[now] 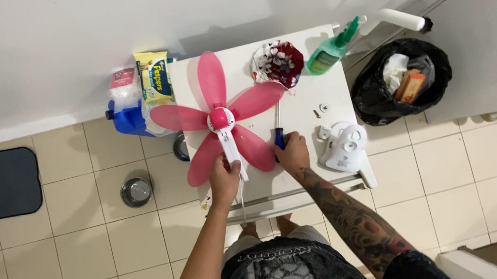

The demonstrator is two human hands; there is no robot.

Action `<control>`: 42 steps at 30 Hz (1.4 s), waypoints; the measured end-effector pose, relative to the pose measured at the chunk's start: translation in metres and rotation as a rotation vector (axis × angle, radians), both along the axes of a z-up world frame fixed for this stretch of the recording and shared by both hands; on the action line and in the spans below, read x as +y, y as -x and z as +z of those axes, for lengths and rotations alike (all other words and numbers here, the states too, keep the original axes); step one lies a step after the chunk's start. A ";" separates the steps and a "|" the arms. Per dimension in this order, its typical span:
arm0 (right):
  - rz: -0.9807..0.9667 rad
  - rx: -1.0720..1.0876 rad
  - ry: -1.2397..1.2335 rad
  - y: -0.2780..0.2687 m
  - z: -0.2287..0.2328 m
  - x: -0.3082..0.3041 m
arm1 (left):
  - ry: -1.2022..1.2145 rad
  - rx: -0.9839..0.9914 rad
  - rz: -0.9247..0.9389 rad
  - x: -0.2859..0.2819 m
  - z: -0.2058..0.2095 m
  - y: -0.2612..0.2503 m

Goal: The person uses a screwdriver to tighten screws on a pink table fan placed on a white cabinet. They then spray the fan with a green bottle and wipe it with a cloth. Finally, they handle small screws and a nut on the cabinet surface.

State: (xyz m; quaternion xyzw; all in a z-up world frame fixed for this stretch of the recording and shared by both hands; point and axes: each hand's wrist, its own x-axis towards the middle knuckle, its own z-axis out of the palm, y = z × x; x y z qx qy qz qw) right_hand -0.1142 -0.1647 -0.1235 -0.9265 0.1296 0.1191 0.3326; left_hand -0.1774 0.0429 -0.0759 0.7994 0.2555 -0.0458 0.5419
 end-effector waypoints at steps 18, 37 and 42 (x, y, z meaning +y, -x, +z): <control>-0.081 0.109 -0.306 0.042 0.065 -0.052 | -0.572 -0.422 -0.051 -0.066 0.062 0.004; -0.430 0.020 -0.381 0.047 0.121 -0.181 | -0.326 -0.268 -0.489 -0.219 -0.019 -0.078; -0.274 -0.119 -0.247 0.044 0.114 -0.189 | -0.403 -0.229 -0.612 -0.223 -0.034 -0.082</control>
